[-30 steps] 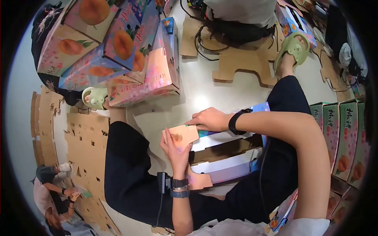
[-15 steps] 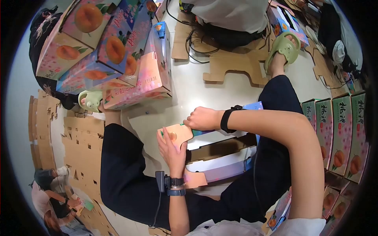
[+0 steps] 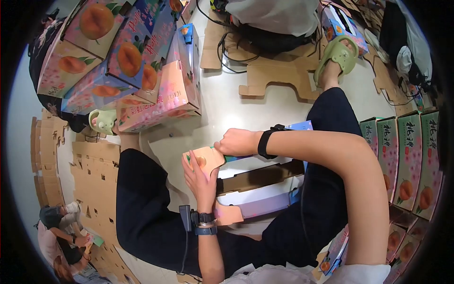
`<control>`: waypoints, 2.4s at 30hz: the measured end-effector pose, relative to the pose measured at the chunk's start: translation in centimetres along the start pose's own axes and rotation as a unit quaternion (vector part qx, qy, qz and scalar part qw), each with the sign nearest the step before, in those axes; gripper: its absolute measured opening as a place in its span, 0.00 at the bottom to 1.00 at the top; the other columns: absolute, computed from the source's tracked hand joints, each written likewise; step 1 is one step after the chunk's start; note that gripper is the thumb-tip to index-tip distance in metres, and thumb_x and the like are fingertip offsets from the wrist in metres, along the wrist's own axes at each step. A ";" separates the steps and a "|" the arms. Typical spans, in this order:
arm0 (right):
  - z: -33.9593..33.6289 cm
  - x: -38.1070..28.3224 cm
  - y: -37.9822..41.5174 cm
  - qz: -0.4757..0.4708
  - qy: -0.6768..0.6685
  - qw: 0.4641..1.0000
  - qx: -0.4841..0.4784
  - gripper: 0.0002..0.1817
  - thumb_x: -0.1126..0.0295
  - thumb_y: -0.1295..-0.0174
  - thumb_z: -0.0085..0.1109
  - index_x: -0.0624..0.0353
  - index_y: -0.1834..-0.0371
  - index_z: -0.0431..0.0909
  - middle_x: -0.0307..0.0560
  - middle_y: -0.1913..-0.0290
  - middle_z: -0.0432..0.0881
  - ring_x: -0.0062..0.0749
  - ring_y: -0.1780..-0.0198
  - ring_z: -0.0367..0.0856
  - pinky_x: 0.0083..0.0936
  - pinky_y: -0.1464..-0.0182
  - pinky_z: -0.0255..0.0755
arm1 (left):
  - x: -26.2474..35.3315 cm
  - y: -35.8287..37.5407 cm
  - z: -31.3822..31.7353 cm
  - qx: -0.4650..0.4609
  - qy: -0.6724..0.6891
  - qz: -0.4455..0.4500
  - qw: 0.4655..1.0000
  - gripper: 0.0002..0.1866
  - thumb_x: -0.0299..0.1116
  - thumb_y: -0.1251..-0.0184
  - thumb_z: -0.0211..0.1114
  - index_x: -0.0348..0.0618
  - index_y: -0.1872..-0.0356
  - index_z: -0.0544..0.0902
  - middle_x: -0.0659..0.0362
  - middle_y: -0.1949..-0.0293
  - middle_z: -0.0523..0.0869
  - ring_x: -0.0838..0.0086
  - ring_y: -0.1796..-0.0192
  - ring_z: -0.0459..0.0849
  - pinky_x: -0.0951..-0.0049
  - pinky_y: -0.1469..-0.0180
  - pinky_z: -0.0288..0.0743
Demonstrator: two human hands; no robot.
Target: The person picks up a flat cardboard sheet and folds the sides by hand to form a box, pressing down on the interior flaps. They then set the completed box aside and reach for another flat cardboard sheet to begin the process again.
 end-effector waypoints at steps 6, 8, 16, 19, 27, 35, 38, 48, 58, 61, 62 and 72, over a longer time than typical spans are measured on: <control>-0.1 -0.6 0.0 0.016 0.005 1.000 -0.008 0.06 0.72 0.49 0.53 0.63 0.75 0.77 0.49 0.76 0.80 0.43 0.70 0.82 0.33 0.67 0.75 | -0.2 -0.2 0.0 -0.007 0.007 0.012 1.000 0.47 0.38 0.51 0.70 0.50 0.30 0.53 0.45 0.32 0.52 0.48 0.34 0.58 0.53 0.36 0.53; 0.3 -0.7 0.0 0.020 0.004 1.000 -0.011 0.06 0.72 0.49 0.53 0.63 0.75 0.77 0.49 0.75 0.80 0.44 0.69 0.82 0.33 0.67 0.75 | -0.1 0.0 -0.2 -0.007 0.000 0.017 1.000 0.47 0.38 0.51 0.70 0.50 0.30 0.53 0.46 0.32 0.52 0.48 0.34 0.57 0.53 0.36 0.53; 0.7 -0.3 0.8 0.048 -0.043 0.998 -0.005 0.08 0.70 0.47 0.51 0.63 0.76 0.77 0.51 0.77 0.80 0.46 0.72 0.81 0.35 0.68 0.75 | 0.0 0.2 0.2 -0.015 -0.010 0.031 0.999 0.47 0.37 0.52 0.70 0.50 0.30 0.53 0.46 0.32 0.53 0.49 0.33 0.57 0.54 0.34 0.50; 1.1 -0.2 0.8 0.047 -0.029 0.998 -0.007 0.08 0.70 0.47 0.51 0.63 0.75 0.76 0.51 0.79 0.79 0.45 0.74 0.81 0.35 0.69 0.74 | 0.2 0.2 0.2 -0.013 -0.005 0.023 1.000 0.46 0.36 0.53 0.70 0.50 0.31 0.54 0.46 0.32 0.53 0.49 0.33 0.57 0.54 0.34 0.50; 0.6 0.1 0.6 0.086 -0.028 0.996 0.016 0.08 0.69 0.45 0.51 0.62 0.73 0.74 0.49 0.78 0.80 0.44 0.73 0.81 0.33 0.70 0.74 | 0.4 0.1 0.0 0.005 -0.021 0.017 1.000 0.45 0.36 0.52 0.69 0.50 0.31 0.55 0.47 0.32 0.54 0.49 0.33 0.57 0.54 0.34 0.52; 0.9 -0.3 -0.2 0.020 0.009 0.999 0.030 0.06 0.71 0.47 0.52 0.62 0.74 0.76 0.49 0.75 0.81 0.42 0.69 0.82 0.31 0.67 0.75 | 0.3 0.1 -0.1 0.014 -0.014 0.008 1.000 0.44 0.37 0.52 0.69 0.50 0.32 0.57 0.46 0.33 0.55 0.49 0.34 0.59 0.54 0.35 0.53; 0.3 -0.6 -0.1 0.009 0.005 1.000 0.012 0.06 0.72 0.49 0.52 0.62 0.74 0.77 0.49 0.74 0.81 0.43 0.69 0.82 0.32 0.67 0.75 | 0.2 0.1 0.0 0.019 -0.009 0.013 1.000 0.44 0.36 0.52 0.69 0.50 0.32 0.57 0.46 0.33 0.55 0.49 0.34 0.59 0.54 0.36 0.54; 0.4 -0.8 -0.5 -0.006 -0.004 1.000 0.030 0.07 0.72 0.51 0.53 0.61 0.79 0.79 0.50 0.77 0.81 0.43 0.70 0.82 0.33 0.67 0.75 | 0.4 0.0 -0.1 0.036 -0.006 0.016 0.999 0.44 0.34 0.54 0.70 0.50 0.33 0.58 0.47 0.33 0.57 0.49 0.35 0.61 0.54 0.38 0.58; 0.0 0.3 -0.4 0.109 -0.056 0.992 0.035 0.08 0.68 0.53 0.55 0.61 0.80 0.79 0.51 0.76 0.80 0.46 0.72 0.81 0.36 0.67 0.74 | 0.3 0.0 -0.1 0.041 0.001 0.019 0.999 0.45 0.34 0.56 0.71 0.50 0.33 0.59 0.46 0.34 0.58 0.48 0.36 0.62 0.54 0.38 0.58; -0.4 0.6 -0.8 0.060 -0.080 0.995 -0.004 0.08 0.71 0.50 0.54 0.67 0.73 0.75 0.53 0.78 0.80 0.49 0.72 0.81 0.38 0.66 0.75 | 0.2 0.0 0.0 0.046 0.005 0.016 0.999 0.45 0.34 0.57 0.71 0.50 0.33 0.59 0.46 0.34 0.58 0.49 0.36 0.62 0.54 0.38 0.58; -0.2 0.7 -1.0 0.060 -0.081 0.995 -0.005 0.08 0.71 0.50 0.54 0.67 0.73 0.75 0.53 0.78 0.80 0.49 0.72 0.81 0.38 0.66 0.75 | 0.1 -0.1 0.0 0.047 0.010 0.017 0.999 0.45 0.34 0.57 0.71 0.50 0.33 0.59 0.46 0.34 0.58 0.49 0.36 0.62 0.54 0.38 0.58; 0.7 -0.6 -1.1 -0.025 -0.017 0.999 -0.009 0.05 0.73 0.52 0.55 0.62 0.79 0.79 0.51 0.76 0.81 0.45 0.69 0.82 0.33 0.65 0.76 | 0.2 0.0 -0.1 0.058 0.027 0.014 0.998 0.45 0.34 0.58 0.72 0.51 0.34 0.60 0.47 0.35 0.59 0.49 0.36 0.62 0.53 0.38 0.58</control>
Point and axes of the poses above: each hand's wrist, its own y-axis away from the middle knuckle, its own z-axis out of the palm, x = y × z, the point moved 5 cm from there along -y, towards the middle knuckle
